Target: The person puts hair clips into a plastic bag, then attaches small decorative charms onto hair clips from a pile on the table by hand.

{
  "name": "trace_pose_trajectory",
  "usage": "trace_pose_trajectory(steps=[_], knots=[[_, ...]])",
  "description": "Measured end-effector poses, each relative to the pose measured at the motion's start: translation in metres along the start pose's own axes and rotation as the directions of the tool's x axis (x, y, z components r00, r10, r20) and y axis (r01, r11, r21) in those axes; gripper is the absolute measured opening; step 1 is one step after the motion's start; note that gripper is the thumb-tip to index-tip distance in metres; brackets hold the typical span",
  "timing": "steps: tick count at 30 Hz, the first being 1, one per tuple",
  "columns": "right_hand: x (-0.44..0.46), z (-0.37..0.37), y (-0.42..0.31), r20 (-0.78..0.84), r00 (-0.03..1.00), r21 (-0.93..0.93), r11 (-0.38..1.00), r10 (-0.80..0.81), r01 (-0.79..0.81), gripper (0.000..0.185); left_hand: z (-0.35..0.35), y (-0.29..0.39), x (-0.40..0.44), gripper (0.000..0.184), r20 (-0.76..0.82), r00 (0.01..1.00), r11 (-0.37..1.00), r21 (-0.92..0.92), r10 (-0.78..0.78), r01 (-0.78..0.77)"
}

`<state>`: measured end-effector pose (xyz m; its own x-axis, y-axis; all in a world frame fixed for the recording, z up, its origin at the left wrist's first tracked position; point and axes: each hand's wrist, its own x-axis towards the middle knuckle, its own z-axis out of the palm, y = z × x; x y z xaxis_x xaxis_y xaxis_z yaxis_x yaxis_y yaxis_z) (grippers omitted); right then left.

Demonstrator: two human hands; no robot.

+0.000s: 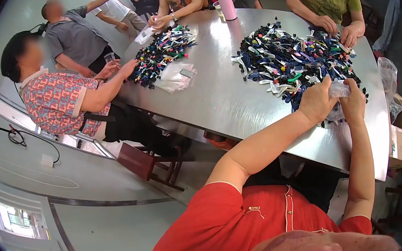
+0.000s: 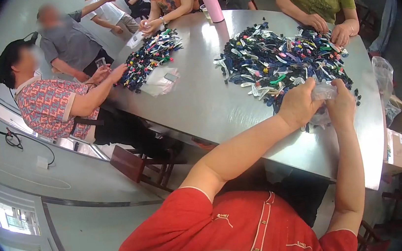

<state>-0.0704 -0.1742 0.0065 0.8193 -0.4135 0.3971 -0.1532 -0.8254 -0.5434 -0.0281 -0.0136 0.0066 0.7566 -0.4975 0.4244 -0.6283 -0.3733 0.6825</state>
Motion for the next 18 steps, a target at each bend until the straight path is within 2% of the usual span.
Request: trace_pose_trajectory(steps=[6, 8, 18], knots=[[-0.0001, -0.0013, -0.0026, 0.010, 1.000, -0.002, 1.000, 0.007, -0.007, 0.038, -0.0010, 0.0017, -0.0012, 0.048, -0.010, 1.000, 1.000, 0.004, 0.000, 0.000], [0.0004, -0.0010, -0.0019, 0.022, 0.999, 0.010, 1.000, 0.024, -0.024, 0.039, 0.0001, 0.0023, -0.0016, 0.039, -0.046, 0.999, 1.000, -0.029, -0.007, 0.006], [0.0030, 0.0045, 0.0065, 0.017, 1.000, 0.008, 1.000, -0.010, 0.010, 0.043, -0.0021, 0.0031, -0.0009, 0.042, -0.034, 0.999, 0.999, -0.045, -0.016, 0.014]])
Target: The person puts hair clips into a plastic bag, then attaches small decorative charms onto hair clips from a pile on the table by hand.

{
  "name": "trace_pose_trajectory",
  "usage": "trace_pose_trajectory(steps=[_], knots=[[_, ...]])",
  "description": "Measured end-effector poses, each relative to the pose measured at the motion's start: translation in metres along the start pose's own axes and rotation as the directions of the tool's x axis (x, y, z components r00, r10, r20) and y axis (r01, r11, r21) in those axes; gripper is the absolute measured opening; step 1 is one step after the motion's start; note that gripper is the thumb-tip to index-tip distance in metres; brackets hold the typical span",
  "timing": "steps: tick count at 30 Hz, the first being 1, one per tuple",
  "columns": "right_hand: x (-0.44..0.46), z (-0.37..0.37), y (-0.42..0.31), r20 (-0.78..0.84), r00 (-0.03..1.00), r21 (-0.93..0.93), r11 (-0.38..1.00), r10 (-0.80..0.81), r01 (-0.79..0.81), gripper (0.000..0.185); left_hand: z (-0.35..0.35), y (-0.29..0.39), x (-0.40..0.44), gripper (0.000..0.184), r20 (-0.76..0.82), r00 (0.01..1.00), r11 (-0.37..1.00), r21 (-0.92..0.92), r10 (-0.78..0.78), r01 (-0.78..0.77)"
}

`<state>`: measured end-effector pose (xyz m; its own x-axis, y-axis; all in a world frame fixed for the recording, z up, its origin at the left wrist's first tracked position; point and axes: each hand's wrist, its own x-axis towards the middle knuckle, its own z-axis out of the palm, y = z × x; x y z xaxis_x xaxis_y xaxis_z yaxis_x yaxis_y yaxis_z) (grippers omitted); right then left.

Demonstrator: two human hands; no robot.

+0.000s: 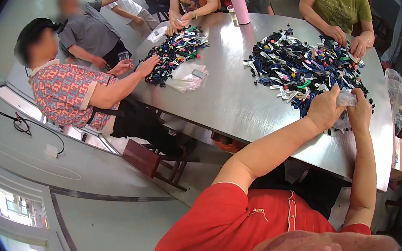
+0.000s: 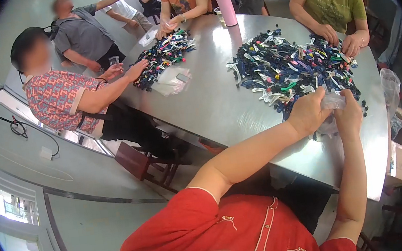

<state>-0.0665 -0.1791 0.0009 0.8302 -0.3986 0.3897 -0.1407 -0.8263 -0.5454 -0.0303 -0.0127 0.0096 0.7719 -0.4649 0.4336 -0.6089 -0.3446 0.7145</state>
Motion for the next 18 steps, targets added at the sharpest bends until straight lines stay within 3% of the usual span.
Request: trace_pose_trajectory(steps=[12, 18], knots=[[-0.0036, -0.0045, -0.0043, -0.005, 1.000, -0.003, 1.000, 0.008, -0.008, 0.042, 0.0054, -0.0023, -0.0038, 0.045, -0.047, 0.997, 0.998, 0.020, 0.068, -0.067], [-0.0035, -0.0017, -0.0065, -0.026, 1.000, -0.001, 1.000, 0.007, -0.007, 0.038, 0.0004, 0.0004, -0.0034, 0.041, -0.006, 1.000, 1.000, 0.001, 0.016, -0.016]])
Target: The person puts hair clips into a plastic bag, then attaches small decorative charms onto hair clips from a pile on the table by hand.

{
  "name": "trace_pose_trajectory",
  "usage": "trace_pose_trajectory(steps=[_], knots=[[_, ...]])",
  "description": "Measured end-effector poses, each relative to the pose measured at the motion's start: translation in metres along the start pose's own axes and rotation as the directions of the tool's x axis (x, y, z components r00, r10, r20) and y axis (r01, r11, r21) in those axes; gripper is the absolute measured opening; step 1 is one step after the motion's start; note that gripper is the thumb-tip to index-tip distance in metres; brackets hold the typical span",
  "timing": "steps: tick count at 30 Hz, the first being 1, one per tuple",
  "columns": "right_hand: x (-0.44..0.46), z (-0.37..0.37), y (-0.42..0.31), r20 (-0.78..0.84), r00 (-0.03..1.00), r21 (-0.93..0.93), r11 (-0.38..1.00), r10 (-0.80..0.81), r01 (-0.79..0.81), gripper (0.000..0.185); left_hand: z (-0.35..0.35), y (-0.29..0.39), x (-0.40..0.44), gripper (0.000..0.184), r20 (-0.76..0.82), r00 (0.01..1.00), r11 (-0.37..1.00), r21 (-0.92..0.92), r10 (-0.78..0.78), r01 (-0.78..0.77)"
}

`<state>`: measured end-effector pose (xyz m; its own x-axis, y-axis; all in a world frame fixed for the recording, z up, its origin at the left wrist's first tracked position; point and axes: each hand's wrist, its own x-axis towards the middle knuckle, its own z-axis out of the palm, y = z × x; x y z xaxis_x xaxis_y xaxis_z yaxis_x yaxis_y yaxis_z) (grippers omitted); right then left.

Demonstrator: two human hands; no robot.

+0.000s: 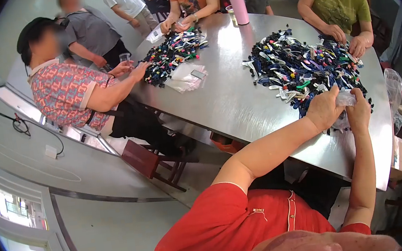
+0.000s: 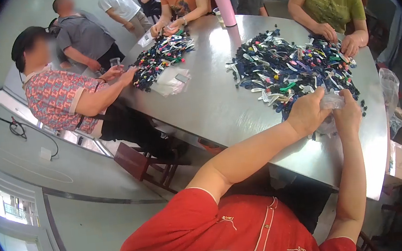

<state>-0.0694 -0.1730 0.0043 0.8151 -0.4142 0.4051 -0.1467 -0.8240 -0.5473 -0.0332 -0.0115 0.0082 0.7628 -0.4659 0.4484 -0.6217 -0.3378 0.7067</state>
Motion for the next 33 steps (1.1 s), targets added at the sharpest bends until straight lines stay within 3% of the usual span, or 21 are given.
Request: trace_pose_trajectory(steps=[7, 22, 33], knots=[[0.0003, -0.0016, 0.0021, -0.025, 0.999, 0.007, 0.999, -0.048, 0.048, 0.031, 0.0025, -0.0008, 0.0020, 0.038, -0.007, 1.000, 1.000, -0.010, 0.010, -0.010], [0.0011, -0.0032, -0.0003, 0.028, 1.000, 0.005, 1.000, 0.004, -0.004, 0.041, 0.0053, -0.0048, 0.0025, 0.036, -0.018, 0.999, 0.999, 0.014, 0.032, -0.032], [-0.0003, -0.0037, -0.0023, -0.005, 1.000, 0.026, 0.999, -0.030, 0.030, 0.037, 0.0019, -0.0034, 0.0015, 0.039, 0.012, 1.000, 1.000, 0.014, 0.008, -0.009]])
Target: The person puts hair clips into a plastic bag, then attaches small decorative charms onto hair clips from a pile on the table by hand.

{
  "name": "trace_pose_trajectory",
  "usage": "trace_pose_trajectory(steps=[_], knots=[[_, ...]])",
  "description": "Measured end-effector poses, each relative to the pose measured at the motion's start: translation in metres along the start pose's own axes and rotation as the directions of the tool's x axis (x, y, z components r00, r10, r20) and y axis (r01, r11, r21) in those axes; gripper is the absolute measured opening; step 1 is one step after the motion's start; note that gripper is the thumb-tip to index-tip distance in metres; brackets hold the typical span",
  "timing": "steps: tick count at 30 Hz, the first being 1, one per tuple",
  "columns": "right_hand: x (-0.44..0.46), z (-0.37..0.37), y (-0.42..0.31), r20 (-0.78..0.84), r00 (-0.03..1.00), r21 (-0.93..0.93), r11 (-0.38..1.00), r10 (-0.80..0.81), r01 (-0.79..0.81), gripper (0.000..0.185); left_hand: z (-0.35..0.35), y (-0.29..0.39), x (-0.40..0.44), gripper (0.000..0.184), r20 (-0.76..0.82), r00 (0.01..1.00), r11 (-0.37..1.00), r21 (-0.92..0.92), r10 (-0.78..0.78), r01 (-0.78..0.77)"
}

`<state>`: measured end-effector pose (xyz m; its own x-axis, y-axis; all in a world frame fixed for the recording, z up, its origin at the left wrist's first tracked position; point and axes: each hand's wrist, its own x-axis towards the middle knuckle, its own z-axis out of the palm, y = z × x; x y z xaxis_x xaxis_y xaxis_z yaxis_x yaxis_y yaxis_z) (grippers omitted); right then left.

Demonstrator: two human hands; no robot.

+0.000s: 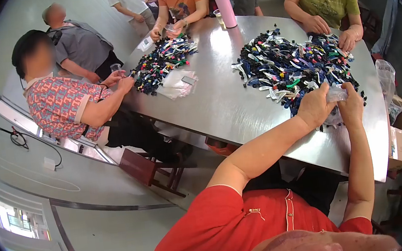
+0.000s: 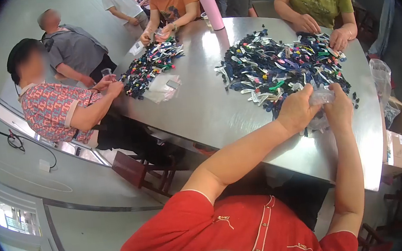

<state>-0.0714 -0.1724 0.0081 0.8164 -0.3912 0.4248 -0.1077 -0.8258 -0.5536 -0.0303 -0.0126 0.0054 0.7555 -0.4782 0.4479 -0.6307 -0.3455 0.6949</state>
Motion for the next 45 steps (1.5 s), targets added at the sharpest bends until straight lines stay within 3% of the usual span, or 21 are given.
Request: trace_pose_trajectory(steps=[3, 5, 8, 9, 12, 15, 18, 22, 32, 35, 38, 45], knots=[[0.001, 0.003, -0.002, -0.034, 0.999, 0.026, 0.999, -0.019, 0.020, 0.034, 0.002, -0.006, 0.001, 0.042, -0.003, 1.000, 1.000, 0.021, 0.010, -0.010], [0.002, 0.003, 0.000, 0.042, 0.998, -0.022, 0.999, 0.050, -0.049, 0.039, 0.001, -0.004, 0.001, 0.043, -0.016, 1.000, 1.000, 0.014, 0.010, -0.010], [0.003, 0.005, 0.010, -0.003, 0.998, -0.053, 0.996, -0.065, 0.065, 0.041, 0.000, -0.003, 0.000, 0.044, -0.008, 1.000, 1.000, 0.015, 0.016, -0.016], [0.002, 0.001, 0.001, 0.015, 1.000, -0.019, 1.000, -0.006, 0.006, 0.042, 0.000, -0.002, 0.001, 0.041, -0.001, 1.000, 1.000, 0.012, 0.015, -0.015], [0.006, 0.003, 0.008, -0.046, 0.999, -0.033, 0.999, -0.028, 0.027, 0.042, -0.002, 0.003, 0.003, 0.036, -0.008, 1.000, 0.998, -0.063, 0.019, -0.019], [-0.004, -0.001, 0.004, 0.051, 0.999, -0.011, 1.000, 0.008, -0.007, 0.043, 0.000, 0.002, 0.001, 0.036, -0.005, 1.000, 1.000, -0.011, 0.014, -0.014], [0.006, -0.002, 0.000, -0.007, 1.000, 0.001, 1.000, -0.001, 0.001, 0.044, -0.001, 0.002, 0.003, 0.038, -0.018, 0.999, 0.999, 0.001, 0.050, -0.050], [-0.005, -0.002, 0.008, 0.036, 0.999, -0.017, 1.000, 0.012, -0.012, 0.044, 0.003, 0.003, -0.004, 0.040, 0.015, 1.000, 0.999, -0.051, -0.009, 0.010], [0.005, 0.002, 0.005, -0.004, 1.000, 0.077, 0.997, 0.030, -0.030, 0.041, 0.000, 0.002, 0.002, 0.045, -0.128, 0.989, 0.997, -0.017, 0.073, -0.076], [0.004, 0.005, 0.009, -0.057, 0.998, 0.115, 0.993, -0.011, 0.017, 0.043, 0.005, -0.004, 0.002, 0.041, -0.211, 0.977, 0.999, 0.045, 0.026, -0.017], [0.003, 0.002, 0.003, -0.061, 0.998, 0.118, 0.993, -0.008, 0.015, 0.039, 0.006, -0.013, 0.004, 0.037, -0.092, 0.996, 0.995, 0.098, -0.016, 0.025], [-0.001, 0.008, 0.003, -0.076, 0.997, 0.101, 0.994, -0.035, 0.043, 0.042, -0.002, -0.019, 0.009, 0.030, -0.218, 0.975, 0.983, 0.163, -0.048, 0.085]])
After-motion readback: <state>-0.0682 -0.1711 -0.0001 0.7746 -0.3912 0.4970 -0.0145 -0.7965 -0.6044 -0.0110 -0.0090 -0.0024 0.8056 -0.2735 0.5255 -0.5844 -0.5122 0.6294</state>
